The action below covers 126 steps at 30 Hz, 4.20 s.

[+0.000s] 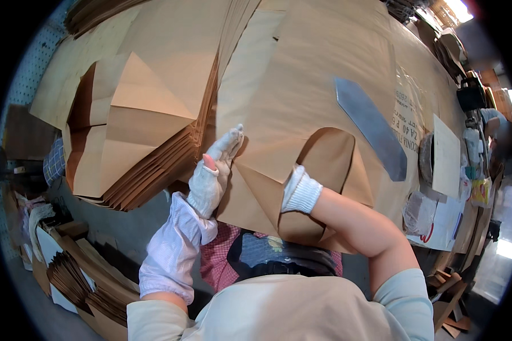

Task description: The person folds flat cardboard sheets into triangular prism shapes using a metal ruler to crease the edges. They repeatedly pick up sheets, fold them, and place the finished pieces into a growing stack on the left side of the table.

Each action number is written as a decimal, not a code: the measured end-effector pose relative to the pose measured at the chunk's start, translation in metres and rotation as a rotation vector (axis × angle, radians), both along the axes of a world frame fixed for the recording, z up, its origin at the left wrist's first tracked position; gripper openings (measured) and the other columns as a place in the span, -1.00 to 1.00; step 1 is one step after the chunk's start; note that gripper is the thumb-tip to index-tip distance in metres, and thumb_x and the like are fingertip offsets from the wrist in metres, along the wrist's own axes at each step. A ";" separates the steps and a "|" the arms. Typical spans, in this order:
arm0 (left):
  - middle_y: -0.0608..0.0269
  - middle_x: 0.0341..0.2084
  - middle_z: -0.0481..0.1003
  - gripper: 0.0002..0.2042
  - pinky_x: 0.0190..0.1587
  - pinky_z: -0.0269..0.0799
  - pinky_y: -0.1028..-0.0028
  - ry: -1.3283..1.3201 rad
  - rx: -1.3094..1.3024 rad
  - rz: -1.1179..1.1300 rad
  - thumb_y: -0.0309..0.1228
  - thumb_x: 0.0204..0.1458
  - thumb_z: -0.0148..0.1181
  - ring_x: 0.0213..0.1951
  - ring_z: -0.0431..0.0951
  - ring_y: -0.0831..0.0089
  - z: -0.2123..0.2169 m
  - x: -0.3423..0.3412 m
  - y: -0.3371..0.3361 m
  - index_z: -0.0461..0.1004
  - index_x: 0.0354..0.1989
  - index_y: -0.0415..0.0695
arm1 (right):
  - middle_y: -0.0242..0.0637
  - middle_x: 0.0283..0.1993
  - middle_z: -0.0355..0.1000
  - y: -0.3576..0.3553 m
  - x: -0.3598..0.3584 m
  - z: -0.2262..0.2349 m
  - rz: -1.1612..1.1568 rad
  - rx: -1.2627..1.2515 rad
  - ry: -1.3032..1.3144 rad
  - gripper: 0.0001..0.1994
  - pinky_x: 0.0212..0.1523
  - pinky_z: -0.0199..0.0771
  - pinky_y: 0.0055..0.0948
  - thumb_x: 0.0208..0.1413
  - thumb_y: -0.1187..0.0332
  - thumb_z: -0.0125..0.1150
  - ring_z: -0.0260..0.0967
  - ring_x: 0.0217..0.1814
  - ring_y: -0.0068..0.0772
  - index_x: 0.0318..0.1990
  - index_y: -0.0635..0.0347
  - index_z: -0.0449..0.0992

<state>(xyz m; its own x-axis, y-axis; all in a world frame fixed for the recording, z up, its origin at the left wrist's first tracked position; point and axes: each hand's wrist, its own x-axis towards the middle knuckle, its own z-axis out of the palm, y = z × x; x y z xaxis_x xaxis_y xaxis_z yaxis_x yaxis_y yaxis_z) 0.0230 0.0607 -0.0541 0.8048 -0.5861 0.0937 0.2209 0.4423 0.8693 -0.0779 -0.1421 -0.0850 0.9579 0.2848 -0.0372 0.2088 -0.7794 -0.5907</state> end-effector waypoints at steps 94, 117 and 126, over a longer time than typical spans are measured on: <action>-0.09 0.04 0.47 -0.38 0.15 0.42 0.12 -1.508 0.945 -0.404 -0.40 -0.42 0.41 0.14 0.45 -0.03 0.083 -0.053 -0.030 0.47 -0.03 -0.29 | -0.15 0.22 0.50 -0.080 -0.115 0.038 -0.537 0.189 -0.448 -0.68 0.44 0.26 0.00 -0.16 0.41 0.44 0.35 0.36 0.09 -0.17 0.15 0.61; 0.19 0.03 0.55 -0.23 0.15 0.50 0.27 -0.863 1.930 -0.407 0.09 -0.32 0.65 0.17 0.51 0.20 0.101 0.006 -0.137 0.52 0.12 0.03 | -0.10 0.13 0.44 -0.101 -0.072 0.130 -0.926 -0.386 0.525 -0.13 0.20 0.49 -0.16 -0.22 -0.28 0.52 0.40 0.27 -0.09 0.10 0.25 0.49; 0.01 0.23 0.44 -0.22 0.38 0.24 -0.01 -1.536 0.802 -0.332 -0.18 -0.42 0.55 0.30 0.36 -0.05 0.046 -0.022 -0.073 0.49 0.13 -0.19 | -0.04 0.24 0.42 -0.069 -0.135 0.053 -0.491 -0.303 -0.305 -0.41 0.47 0.15 0.07 -0.16 0.14 0.47 0.28 0.39 0.04 0.04 0.28 0.54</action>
